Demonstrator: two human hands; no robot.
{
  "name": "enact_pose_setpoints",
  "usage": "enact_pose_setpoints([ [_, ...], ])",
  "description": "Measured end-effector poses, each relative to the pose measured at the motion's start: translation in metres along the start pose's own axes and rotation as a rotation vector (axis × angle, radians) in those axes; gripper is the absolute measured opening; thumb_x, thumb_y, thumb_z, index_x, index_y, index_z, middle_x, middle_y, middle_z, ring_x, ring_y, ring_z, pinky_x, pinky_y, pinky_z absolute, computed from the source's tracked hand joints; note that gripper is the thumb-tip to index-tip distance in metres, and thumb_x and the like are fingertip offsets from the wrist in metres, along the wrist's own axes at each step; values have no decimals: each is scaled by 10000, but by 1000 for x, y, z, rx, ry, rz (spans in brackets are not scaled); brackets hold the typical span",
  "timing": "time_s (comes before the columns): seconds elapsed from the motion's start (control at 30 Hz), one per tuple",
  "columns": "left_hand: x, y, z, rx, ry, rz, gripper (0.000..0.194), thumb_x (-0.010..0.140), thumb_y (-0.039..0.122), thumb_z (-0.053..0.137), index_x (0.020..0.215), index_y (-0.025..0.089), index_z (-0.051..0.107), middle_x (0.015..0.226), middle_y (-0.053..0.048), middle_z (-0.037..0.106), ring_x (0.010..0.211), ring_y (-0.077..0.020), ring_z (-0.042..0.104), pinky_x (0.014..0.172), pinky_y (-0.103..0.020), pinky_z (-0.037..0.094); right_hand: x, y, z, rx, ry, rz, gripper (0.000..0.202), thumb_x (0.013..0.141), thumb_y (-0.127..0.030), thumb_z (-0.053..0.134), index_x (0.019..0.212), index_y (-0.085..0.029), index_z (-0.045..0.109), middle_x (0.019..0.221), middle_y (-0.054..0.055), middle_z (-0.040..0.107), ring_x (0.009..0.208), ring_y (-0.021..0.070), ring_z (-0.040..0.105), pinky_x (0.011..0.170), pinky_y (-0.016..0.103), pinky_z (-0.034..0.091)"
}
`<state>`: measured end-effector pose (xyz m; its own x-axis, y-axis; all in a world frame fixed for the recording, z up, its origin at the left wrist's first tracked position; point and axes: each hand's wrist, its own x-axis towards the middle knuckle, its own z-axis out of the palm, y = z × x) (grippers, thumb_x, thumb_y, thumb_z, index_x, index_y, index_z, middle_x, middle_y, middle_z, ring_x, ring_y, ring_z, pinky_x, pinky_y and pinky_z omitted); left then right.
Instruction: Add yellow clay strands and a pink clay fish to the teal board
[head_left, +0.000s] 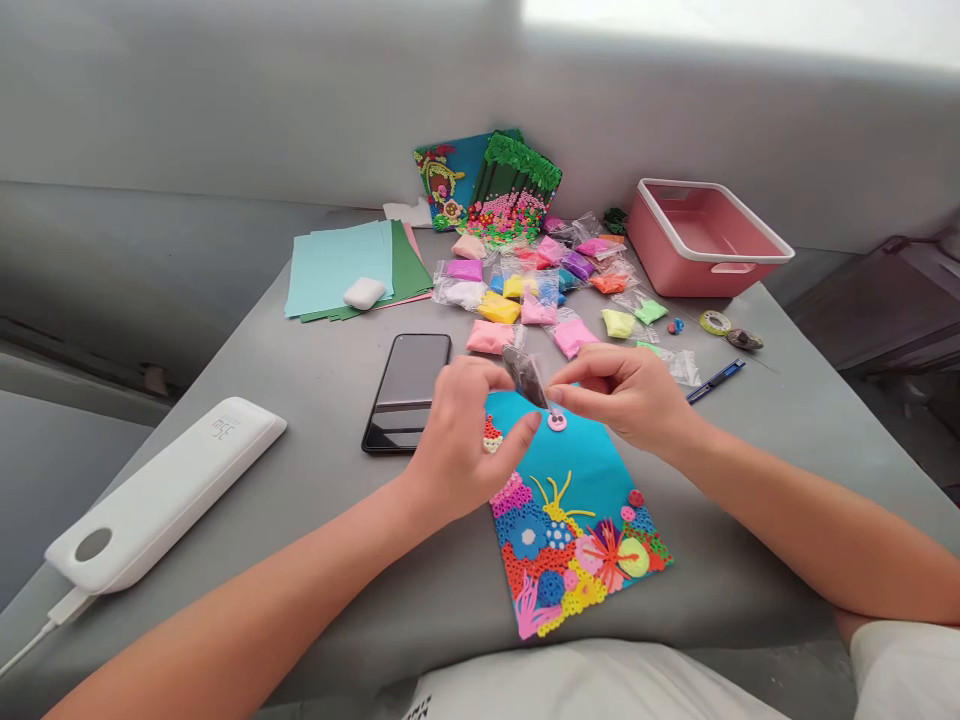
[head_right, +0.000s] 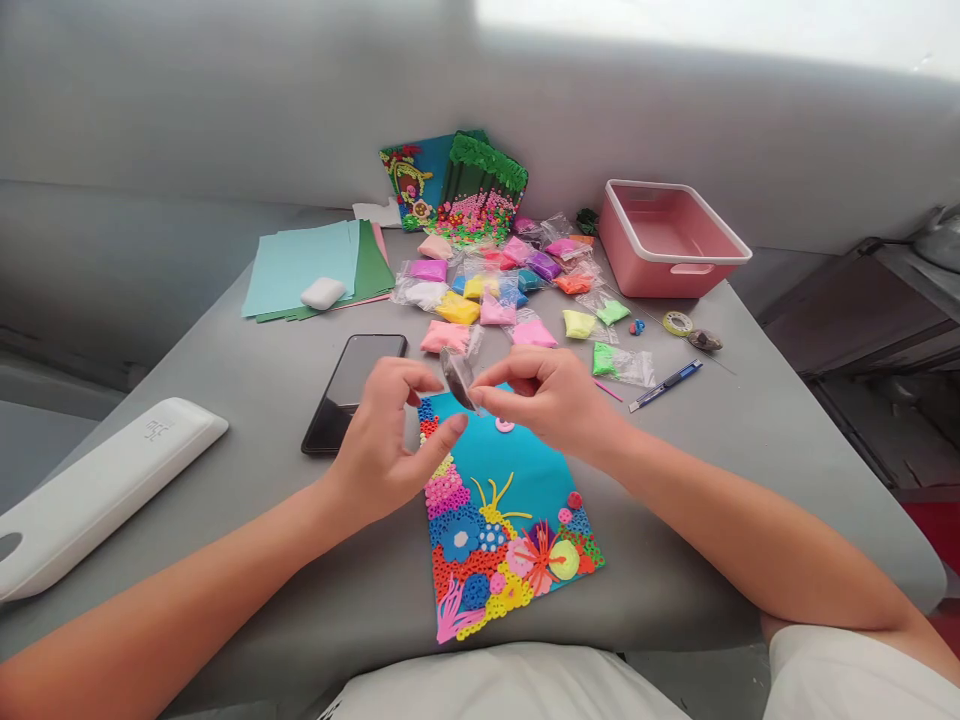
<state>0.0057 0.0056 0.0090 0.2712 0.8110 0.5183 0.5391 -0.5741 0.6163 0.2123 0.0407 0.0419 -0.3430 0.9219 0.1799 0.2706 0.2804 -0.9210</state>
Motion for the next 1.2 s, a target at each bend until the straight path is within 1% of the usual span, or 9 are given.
enact_pose_setpoints([
  [0.07, 0, 5, 1, -262, -130, -191, 279, 1001, 388, 501, 794, 201, 522, 740, -12, 539, 697, -161, 508, 647, -306, 440, -3, -3, 7, -161, 47, -171, 61, 802, -223, 770, 761, -195, 806, 562, -59, 414, 526, 58, 346, 491, 231, 266],
  [0.13, -1, 7, 3, -468, -189, -355, 372, 993, 493, 497, 759, 204, 516, 685, 6, 527, 634, -141, 488, 590, -288, 410, -6, -4, 15, -267, 72, -327, 95, 830, -181, 752, 747, -189, 798, 577, -54, 437, 541, 58, 351, 503, 228, 277],
  [0.27, -3, 6, 4, -508, -140, -379, 368, 992, 518, 498, 803, 204, 522, 723, -4, 579, 683, -147, 554, 621, -285, 437, -10, -2, 21, -301, 60, -460, 119, 885, -166, 711, 794, -156, 787, 621, -39, 488, 558, 60, 371, 517, 222, 304],
  [0.43, -3, 3, 4, -374, -119, -184, 282, 1041, 339, 429, 803, 210, 506, 691, 25, 544, 637, -114, 529, 618, -253, 445, -8, -4, 15, -153, -63, -265, 65, 845, -153, 744, 792, -167, 777, 633, -41, 498, 570, 68, 403, 523, 221, 329],
  [0.67, -4, 3, 1, -452, -90, -180, 238, 1020, 290, 483, 806, 203, 536, 663, 29, 569, 582, -95, 530, 562, -220, 460, -3, -6, 12, 179, -309, 104, 243, 879, -391, 674, 811, -161, 635, 625, -50, 455, 577, 90, 380, 518, 245, 329],
  [0.8, -5, 4, 1, -522, -80, -190, 235, 1026, 286, 485, 843, 191, 598, 777, -10, 660, 726, -114, 636, 689, -237, 526, 1, -3, 6, 277, -320, 112, 204, 865, -348, 675, 806, -158, 627, 679, -19, 537, 611, 94, 453, 548, 243, 369],
  [0.9, -4, 4, 2, -654, -113, -286, 252, 1027, 371, 500, 906, 190, 626, 868, -32, 688, 854, -141, 668, 829, -290, 555, 1, -1, 3, 80, -201, 19, 102, 821, -253, 691, 789, -158, 703, 649, -35, 490, 575, 78, 405, 518, 231, 325],
  [1.03, -1, 2, 4, -781, -183, -379, 332, 926, 506, 648, 867, 183, 596, 795, -21, 660, 763, -148, 648, 736, -290, 562, -1, -3, 7, -114, -97, -140, 85, 776, -189, 685, 732, -166, 754, 592, -53, 425, 538, 62, 369, 501, 226, 290],
  [1.2, 1, 5, 3, -660, -173, -344, 244, 987, 373, 581, 829, 187, 587, 769, -14, 691, 735, -129, 663, 690, -244, 528, -4, -5, 10, -159, -109, -168, 94, 762, -168, 683, 727, -168, 770, 587, -54, 443, 524, 52, 371, 479, 213, 281],
])
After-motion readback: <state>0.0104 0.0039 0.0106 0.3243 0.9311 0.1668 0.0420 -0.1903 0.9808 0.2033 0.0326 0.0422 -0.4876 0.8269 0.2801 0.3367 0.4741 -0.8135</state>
